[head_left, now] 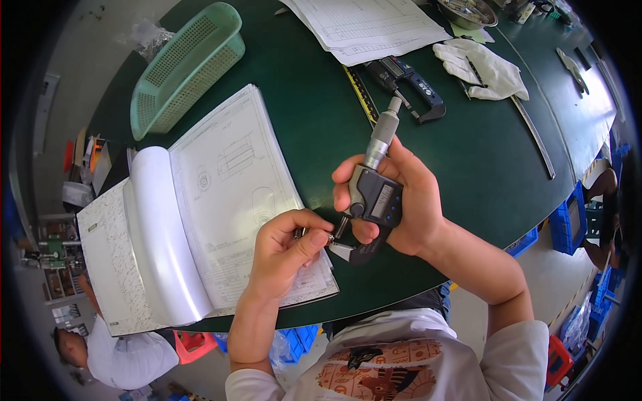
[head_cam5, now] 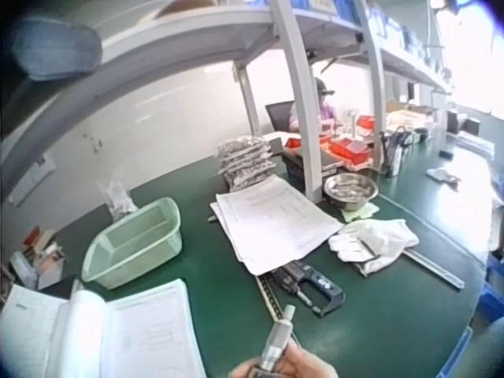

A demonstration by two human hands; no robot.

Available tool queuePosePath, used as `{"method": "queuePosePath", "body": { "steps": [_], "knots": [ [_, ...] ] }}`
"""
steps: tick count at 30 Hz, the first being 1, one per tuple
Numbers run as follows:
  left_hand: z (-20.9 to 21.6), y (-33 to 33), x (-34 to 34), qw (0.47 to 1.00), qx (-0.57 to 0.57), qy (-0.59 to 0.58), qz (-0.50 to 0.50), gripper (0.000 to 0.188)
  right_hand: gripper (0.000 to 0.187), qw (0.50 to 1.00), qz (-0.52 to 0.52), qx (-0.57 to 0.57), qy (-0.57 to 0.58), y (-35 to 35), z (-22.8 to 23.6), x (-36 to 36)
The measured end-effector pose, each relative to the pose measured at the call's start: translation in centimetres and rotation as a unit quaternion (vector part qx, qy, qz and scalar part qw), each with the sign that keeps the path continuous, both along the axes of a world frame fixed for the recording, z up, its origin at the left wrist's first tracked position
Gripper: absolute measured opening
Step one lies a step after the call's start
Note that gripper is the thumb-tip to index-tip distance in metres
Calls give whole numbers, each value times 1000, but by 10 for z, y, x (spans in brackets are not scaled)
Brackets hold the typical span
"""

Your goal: Measuring small mechanical parts using a digital micrometer and recording measurements in a logbook.

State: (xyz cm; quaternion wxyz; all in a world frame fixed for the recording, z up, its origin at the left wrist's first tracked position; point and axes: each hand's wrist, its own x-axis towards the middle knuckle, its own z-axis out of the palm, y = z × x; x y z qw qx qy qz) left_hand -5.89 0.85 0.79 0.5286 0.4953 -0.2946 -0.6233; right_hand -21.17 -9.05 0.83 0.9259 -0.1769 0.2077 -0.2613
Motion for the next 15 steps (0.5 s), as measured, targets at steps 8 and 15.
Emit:
{"method": "queuePosePath", "body": {
  "steps": [8, 15],
  "knots": [
    [0, 0, 0, 1000, -4, -7, -7, 15, 62, 1000, 1, 16, 0, 0, 0, 0],
    [0, 0, 1, 1000, -4, -18, -17, 15, 59, 1000, 3, -6, 12, 0, -1, 0]
  ]
}}
